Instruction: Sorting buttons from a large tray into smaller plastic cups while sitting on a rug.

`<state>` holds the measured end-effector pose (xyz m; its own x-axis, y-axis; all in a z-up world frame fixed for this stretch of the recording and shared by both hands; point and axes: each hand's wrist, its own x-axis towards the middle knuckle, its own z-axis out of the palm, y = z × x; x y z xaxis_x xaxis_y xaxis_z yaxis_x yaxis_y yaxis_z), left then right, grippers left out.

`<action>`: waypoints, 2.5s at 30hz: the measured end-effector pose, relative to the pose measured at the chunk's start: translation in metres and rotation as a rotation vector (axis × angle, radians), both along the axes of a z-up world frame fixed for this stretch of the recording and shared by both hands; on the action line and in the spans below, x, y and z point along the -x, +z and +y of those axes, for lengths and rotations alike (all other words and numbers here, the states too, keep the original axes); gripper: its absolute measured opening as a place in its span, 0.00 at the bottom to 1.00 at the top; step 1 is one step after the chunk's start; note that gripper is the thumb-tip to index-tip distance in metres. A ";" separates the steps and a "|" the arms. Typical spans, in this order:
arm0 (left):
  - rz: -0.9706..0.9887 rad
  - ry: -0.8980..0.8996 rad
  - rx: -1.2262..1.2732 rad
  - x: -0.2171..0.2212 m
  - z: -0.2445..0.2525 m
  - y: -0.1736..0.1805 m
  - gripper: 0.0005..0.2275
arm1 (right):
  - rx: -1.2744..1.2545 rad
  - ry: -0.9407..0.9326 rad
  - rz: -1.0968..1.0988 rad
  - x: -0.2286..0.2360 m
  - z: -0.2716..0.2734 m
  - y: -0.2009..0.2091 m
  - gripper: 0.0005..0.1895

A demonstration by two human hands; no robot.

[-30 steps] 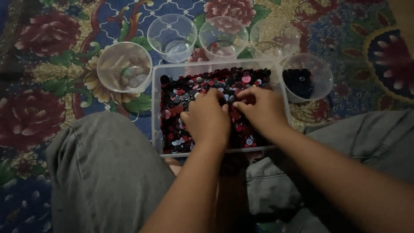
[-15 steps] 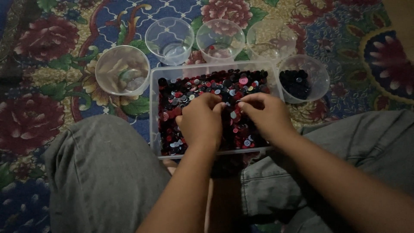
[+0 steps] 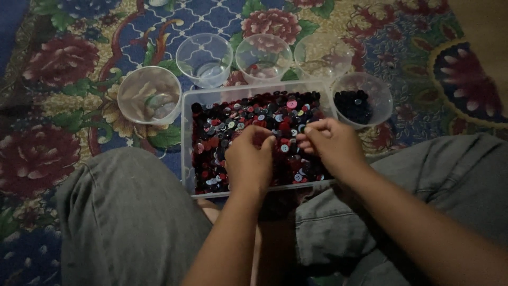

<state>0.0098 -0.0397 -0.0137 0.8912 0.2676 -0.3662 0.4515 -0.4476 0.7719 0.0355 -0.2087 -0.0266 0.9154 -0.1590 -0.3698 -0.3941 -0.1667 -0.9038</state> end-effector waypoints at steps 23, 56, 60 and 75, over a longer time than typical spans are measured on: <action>0.035 0.110 0.160 0.013 -0.022 0.004 0.08 | 0.133 -0.245 -0.088 -0.003 -0.035 0.023 0.14; 0.128 -0.245 -0.186 -0.034 0.031 -0.036 0.16 | 0.587 0.365 0.017 0.016 0.007 -0.009 0.31; 0.167 -0.213 -0.169 -0.035 0.045 -0.033 0.19 | 0.620 0.465 0.071 0.002 0.029 -0.021 0.36; 0.052 -0.117 -0.075 -0.019 0.041 -0.011 0.14 | 0.530 0.386 -0.218 0.029 0.027 0.014 0.19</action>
